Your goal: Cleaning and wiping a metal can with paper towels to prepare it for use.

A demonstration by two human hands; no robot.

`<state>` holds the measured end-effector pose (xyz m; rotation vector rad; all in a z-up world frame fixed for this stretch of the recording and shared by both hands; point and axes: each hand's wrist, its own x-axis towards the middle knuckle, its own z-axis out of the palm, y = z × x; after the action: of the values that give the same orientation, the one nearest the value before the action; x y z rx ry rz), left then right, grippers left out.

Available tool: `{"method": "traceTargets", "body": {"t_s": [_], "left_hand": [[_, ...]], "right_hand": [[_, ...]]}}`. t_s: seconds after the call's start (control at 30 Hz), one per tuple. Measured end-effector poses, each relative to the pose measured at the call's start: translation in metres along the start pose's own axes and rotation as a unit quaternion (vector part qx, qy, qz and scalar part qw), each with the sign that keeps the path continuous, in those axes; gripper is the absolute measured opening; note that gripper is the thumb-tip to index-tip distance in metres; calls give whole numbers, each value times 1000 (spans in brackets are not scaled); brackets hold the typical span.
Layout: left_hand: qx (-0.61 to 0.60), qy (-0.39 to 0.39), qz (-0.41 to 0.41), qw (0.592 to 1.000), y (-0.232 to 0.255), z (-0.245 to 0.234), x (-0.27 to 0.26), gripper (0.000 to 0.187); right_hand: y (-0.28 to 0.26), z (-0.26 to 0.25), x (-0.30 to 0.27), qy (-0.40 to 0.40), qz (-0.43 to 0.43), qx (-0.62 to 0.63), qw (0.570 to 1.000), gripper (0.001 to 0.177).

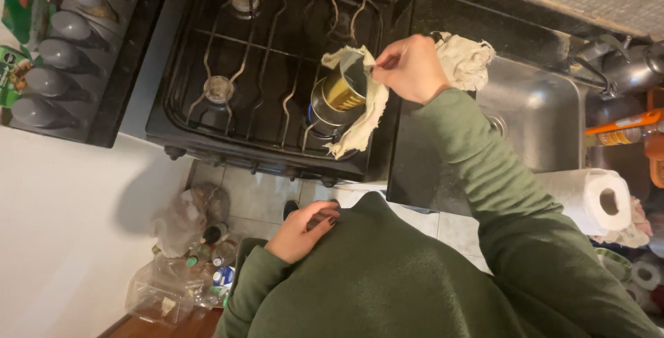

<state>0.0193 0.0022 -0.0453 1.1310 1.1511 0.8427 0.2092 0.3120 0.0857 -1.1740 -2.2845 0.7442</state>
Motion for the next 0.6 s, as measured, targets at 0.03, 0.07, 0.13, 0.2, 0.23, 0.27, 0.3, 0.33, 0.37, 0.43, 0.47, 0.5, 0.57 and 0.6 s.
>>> {"method": "traceTargets", "body": {"t_s": [0.03, 0.07, 0.13, 0.2, 0.23, 0.27, 0.3, 0.33, 0.37, 0.43, 0.47, 0.5, 0.57, 0.6], "left_hand": [[1, -2, 1, 1000, 1, 0, 0, 36], [5, -5, 3, 1000, 2, -1, 0, 35], [10, -11, 4, 1000, 3, -2, 1, 35], [0, -23, -10, 1000, 2, -2, 2, 36], [1, -28, -11, 1000, 0, -3, 3, 36], [-9, -39, 4, 999, -2, -3, 4, 37], [-19, -50, 20, 998, -3, -3, 6, 38], [-17, -60, 20, 998, -3, -3, 8, 38], [-10, -63, 11, 998, -3, -2, 11, 37], [-1, -77, 3, 997, 1, -2, 17, 36], [-2, -90, -6, 996, 4, -2, 19, 35], [-3, -103, -16, 995, 7, -1, 20, 35], [4, -121, -28, 992, 4, 1, 24, 35], [11, -129, -38, 991, 4, 1, 27, 35]], "right_hand": [[4, 5, -2, 2, 1, -1, 1000, 17], [8, 9, -3, 0, 11, -6, 1000, 17], [15, 12, -8, 1, 23, -10, 1000, 17], [20, 7, -20, 6, 26, 3, 1000, 17], [24, -2, -29, 9, 30, 3, 999, 17], [30, -12, -42, 34, 28, -2, 999, 16], [35, -22, -54, 59, 26, -8, 998, 15], [43, -31, -68, 64, 33, -10, 997, 15], [50, -39, -81, 83, 50, -8, 995, 15], [71, -49, -109, 107, 74, -9, 991, 15], [85, -48, -126, 108, 131, -3, 985, 16], [98, -47, -143, 109, 187, 4, 976, 17], [124, -40, -169, 110, 201, -22, 973, 18], [137, -37, -182, 107, 205, -47, 972, 18]]}}
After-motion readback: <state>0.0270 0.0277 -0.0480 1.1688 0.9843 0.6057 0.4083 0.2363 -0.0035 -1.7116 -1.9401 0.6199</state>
